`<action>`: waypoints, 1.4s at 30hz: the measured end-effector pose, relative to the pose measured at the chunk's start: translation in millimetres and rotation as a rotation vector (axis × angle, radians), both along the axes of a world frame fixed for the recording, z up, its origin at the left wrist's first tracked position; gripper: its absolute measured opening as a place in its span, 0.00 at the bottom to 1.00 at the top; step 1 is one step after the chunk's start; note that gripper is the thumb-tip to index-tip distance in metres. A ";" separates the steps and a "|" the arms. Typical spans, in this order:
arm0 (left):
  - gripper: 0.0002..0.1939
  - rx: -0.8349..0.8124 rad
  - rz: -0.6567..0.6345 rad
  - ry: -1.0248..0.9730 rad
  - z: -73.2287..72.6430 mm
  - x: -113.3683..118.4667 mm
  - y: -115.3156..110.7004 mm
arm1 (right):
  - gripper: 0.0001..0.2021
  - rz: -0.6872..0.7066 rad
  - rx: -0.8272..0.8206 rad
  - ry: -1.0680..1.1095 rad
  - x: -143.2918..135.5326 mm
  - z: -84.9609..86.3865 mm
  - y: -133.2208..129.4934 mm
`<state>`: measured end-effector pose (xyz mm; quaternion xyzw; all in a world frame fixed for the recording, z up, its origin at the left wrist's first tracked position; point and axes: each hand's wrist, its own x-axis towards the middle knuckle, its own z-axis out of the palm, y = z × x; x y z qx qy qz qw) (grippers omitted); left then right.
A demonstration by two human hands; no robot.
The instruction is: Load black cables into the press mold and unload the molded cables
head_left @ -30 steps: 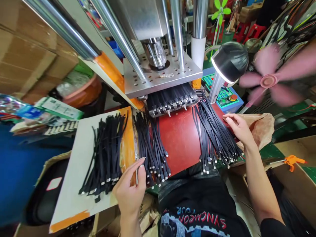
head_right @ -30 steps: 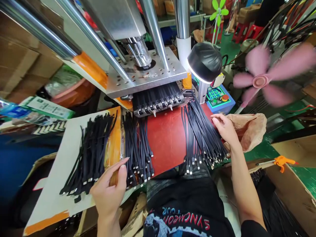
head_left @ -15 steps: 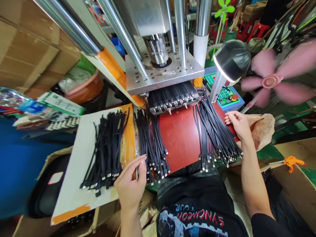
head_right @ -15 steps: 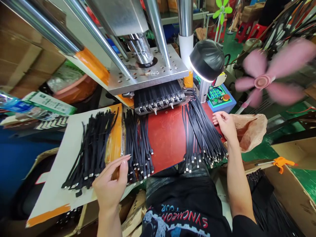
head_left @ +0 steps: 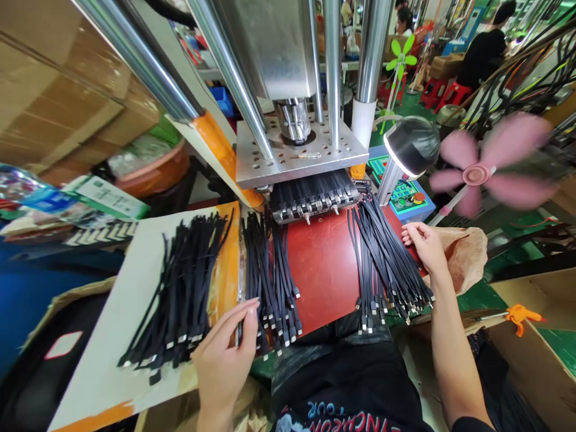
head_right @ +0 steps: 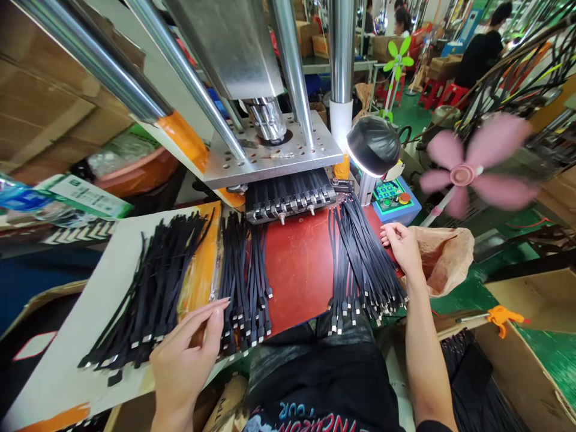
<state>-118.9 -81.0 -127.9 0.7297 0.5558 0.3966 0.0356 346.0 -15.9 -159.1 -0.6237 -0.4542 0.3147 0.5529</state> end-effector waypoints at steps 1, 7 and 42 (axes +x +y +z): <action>0.09 0.004 -0.001 0.003 -0.2 -0.1 0.3 | 0.19 -0.002 -0.002 -0.007 -0.4 0.2 0.0; 0.08 0.008 0.002 0.004 -0.9 -1.1 0.5 | 0.19 0.000 -0.006 -0.036 -0.8 0.9 -0.8; 0.08 -0.046 0.009 -0.038 0.8 3.7 -1.6 | 0.17 -0.028 -0.013 -0.076 5.2 -0.2 -3.6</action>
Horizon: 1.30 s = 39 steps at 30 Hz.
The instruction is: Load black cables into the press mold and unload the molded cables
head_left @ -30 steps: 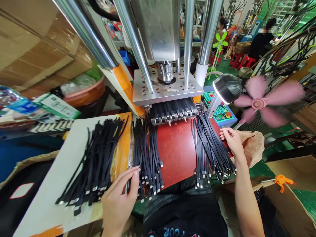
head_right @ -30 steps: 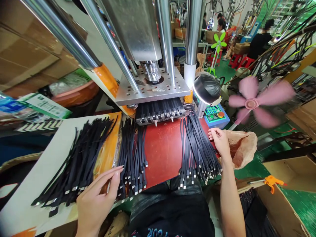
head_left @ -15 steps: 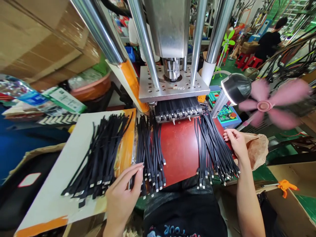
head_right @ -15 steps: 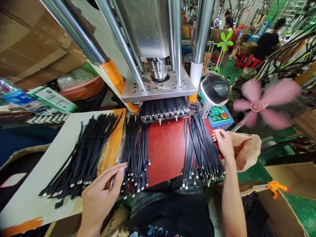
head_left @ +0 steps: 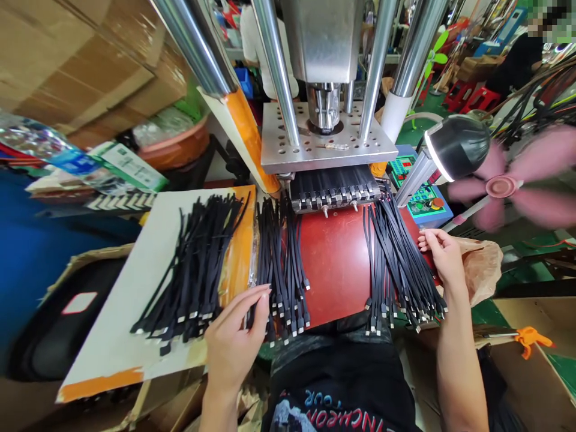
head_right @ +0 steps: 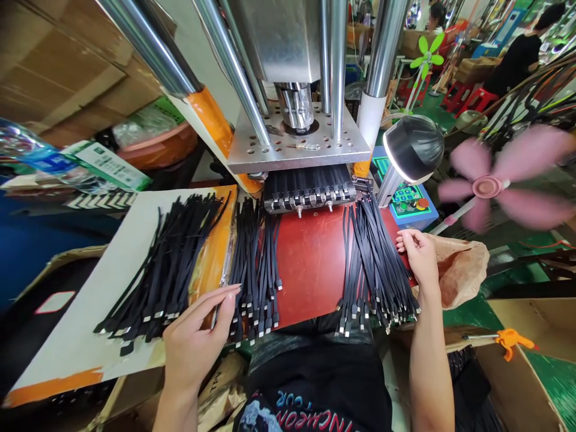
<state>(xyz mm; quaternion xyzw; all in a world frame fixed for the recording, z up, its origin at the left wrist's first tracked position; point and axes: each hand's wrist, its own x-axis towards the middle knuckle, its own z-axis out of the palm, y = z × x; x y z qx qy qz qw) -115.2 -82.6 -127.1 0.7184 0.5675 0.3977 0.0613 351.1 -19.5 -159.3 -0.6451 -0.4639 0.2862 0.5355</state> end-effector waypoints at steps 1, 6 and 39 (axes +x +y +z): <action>0.08 0.000 0.001 -0.003 0.5 0.1 -0.1 | 0.16 -0.003 0.001 0.002 -0.2 0.4 -0.1; 0.08 -0.004 0.017 -0.003 2.2 0.4 -0.9 | 0.15 -0.015 -0.002 -0.013 -1.9 2.7 -0.7; 0.09 -0.032 0.015 0.000 -0.3 -0.4 -1.6 | 0.16 -0.018 -0.017 0.015 -0.3 0.2 -1.6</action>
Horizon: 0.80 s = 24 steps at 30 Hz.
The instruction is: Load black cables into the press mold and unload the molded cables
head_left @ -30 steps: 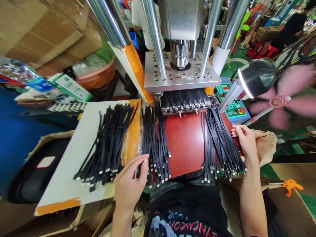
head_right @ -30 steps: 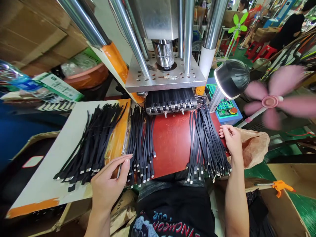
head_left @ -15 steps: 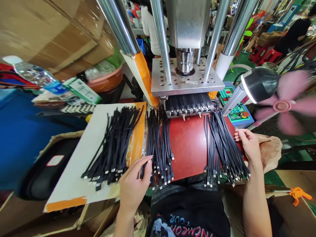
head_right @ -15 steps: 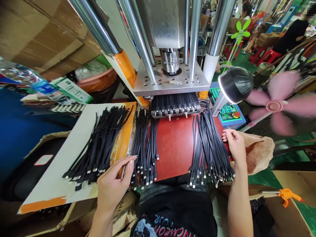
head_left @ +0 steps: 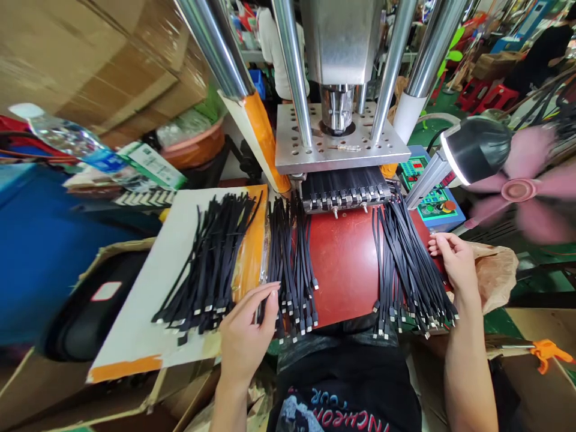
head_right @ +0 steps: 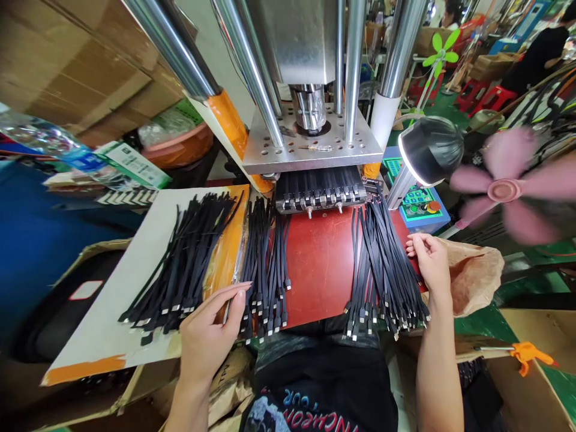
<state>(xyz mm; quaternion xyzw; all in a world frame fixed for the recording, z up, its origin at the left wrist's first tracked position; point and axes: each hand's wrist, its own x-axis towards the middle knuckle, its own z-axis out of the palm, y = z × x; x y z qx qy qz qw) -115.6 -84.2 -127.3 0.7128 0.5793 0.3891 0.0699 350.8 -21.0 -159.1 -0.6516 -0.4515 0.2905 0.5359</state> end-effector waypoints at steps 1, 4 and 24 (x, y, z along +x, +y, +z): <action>0.09 -0.003 -0.001 0.000 0.2 -0.1 -0.2 | 0.16 0.001 -0.002 -0.001 -0.2 0.4 -0.1; 0.09 -0.004 -0.002 -0.005 0.2 -0.4 0.0 | 0.16 -0.004 0.003 -0.005 -0.2 1.1 -0.3; 0.09 -0.033 -0.003 -0.055 -0.4 1.2 -0.8 | 0.16 -0.017 -0.010 0.002 1.4 -0.2 0.0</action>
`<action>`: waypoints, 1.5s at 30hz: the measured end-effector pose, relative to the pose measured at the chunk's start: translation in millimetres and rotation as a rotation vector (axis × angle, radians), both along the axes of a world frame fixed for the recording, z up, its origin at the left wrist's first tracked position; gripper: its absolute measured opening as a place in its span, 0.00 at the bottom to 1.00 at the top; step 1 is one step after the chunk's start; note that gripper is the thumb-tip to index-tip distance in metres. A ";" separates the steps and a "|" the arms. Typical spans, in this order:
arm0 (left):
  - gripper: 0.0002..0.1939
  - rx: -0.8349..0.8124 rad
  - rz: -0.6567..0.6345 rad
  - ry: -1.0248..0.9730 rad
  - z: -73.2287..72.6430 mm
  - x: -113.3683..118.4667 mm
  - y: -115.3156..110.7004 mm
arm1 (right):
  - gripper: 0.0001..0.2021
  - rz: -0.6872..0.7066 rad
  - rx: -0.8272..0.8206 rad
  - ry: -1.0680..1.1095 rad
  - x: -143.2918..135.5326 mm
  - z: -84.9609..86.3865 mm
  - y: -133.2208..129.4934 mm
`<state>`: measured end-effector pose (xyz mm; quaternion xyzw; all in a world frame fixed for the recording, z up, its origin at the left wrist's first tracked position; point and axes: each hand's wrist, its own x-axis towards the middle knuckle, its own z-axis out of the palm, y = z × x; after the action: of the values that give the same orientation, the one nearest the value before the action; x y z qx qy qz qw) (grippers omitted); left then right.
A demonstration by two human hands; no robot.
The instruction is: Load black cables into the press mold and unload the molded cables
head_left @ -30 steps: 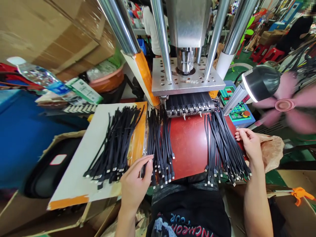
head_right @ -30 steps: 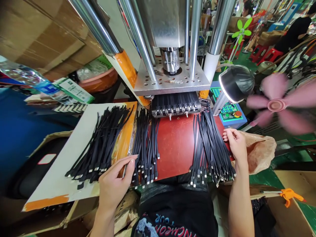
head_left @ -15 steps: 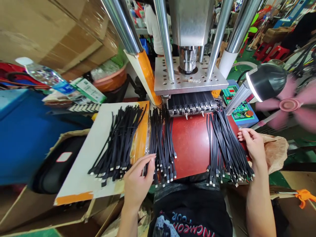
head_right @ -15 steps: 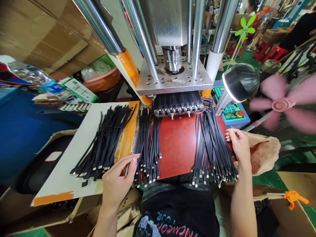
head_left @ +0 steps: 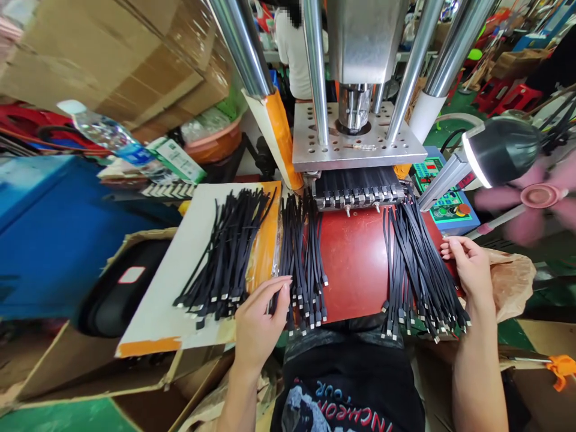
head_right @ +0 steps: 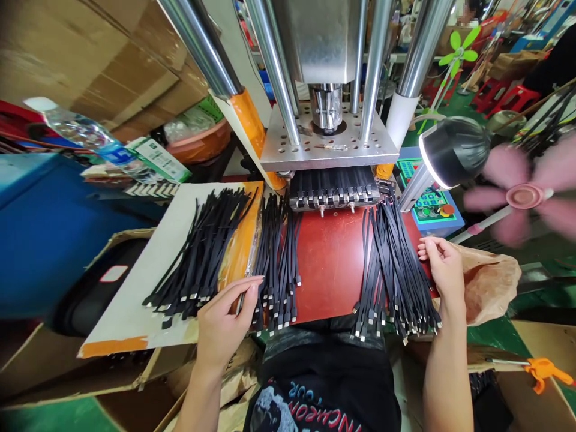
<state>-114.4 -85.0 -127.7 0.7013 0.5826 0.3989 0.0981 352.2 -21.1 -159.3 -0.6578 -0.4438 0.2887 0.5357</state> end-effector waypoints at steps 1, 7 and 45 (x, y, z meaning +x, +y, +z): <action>0.09 0.004 0.001 -0.003 0.4 0.5 0.0 | 0.17 -0.007 0.001 0.004 0.4 -0.6 0.0; 0.08 -0.014 0.005 -0.018 0.4 2.0 -1.4 | 0.16 -0.019 -0.006 -0.009 2.6 -2.9 -1.9; 0.10 0.034 0.017 0.046 -2.1 -4.7 -0.4 | 0.20 0.580 0.174 -1.059 -143.7 129.4 150.1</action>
<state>-119.0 -85.4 -129.8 0.7068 0.5837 0.3935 0.0695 208.5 129.1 -29.8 -0.5182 -0.8328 0.0191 0.1935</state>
